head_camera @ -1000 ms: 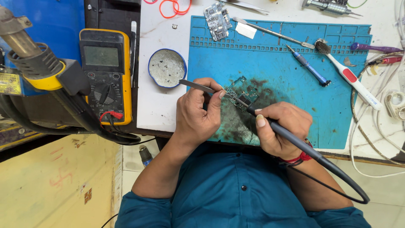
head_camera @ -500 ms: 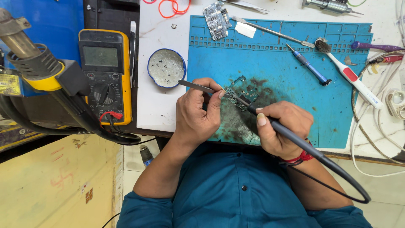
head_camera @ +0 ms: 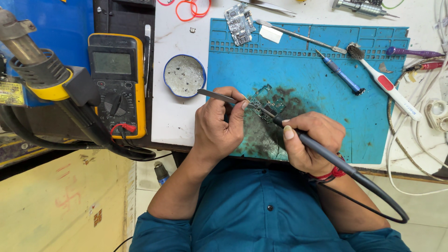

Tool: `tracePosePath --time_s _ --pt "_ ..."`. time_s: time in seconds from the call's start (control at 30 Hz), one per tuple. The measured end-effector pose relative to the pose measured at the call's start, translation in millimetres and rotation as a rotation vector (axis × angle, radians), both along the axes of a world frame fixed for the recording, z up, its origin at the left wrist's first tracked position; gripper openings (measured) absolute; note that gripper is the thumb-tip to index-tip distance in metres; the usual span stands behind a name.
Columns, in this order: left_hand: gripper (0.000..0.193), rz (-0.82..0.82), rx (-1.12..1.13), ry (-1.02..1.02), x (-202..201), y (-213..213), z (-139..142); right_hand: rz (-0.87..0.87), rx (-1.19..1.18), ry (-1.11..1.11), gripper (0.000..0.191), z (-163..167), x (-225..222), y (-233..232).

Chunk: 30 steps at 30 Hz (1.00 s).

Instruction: The person solders components on a green circuit board held on a blue silicone mat, using a soldering iron in one hand and a thin metal tool in the other to position parts and work on the board's contacts. They occasionally reposition the board and continue soldering different points across the episode.

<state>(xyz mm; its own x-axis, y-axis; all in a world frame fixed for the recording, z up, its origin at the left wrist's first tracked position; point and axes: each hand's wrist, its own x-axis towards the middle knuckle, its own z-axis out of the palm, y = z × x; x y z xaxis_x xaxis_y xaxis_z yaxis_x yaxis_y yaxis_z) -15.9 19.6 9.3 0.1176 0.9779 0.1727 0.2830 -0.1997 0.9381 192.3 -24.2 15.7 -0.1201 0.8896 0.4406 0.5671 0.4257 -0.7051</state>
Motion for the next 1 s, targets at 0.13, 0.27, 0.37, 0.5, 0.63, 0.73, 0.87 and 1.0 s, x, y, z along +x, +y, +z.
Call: tracePosePath --time_s 0.13,0.27,0.37,0.5,0.63,0.73,0.87,1.0 --pt "0.008 -0.001 -0.004 0.000 0 0 -1 -0.009 -0.007 -0.009 0.007 0 0 0" --pt "0.008 0.006 -0.022 0.007 0 0 -1 -0.007 0.004 -0.012 0.007 1 0 -1" --pt "0.008 -0.001 0.017 -0.014 1 0 -1 -0.011 0.002 -0.004 0.007 2 -1 0" --pt "0.009 0.008 -0.016 -0.002 1 0 -1 -0.010 0.003 -0.001 0.007 2 -1 0" --pt "0.009 0.004 0.002 0.000 0 -1 -1 0.007 0.007 0.006 0.008 -1 1 -2" --pt "0.009 0.008 0.001 0.002 1 0 -1 -0.108 -0.018 0.014 0.009 -3 2 -7" --pt "0.010 -0.001 0.005 -0.017 -1 -1 -3 -0.158 0.043 0.110 0.027 -11 2 -8" --pt "0.010 0.014 0.005 -0.057 -1 -2 -7 -0.168 0.115 0.007 0.030 -12 3 -8"
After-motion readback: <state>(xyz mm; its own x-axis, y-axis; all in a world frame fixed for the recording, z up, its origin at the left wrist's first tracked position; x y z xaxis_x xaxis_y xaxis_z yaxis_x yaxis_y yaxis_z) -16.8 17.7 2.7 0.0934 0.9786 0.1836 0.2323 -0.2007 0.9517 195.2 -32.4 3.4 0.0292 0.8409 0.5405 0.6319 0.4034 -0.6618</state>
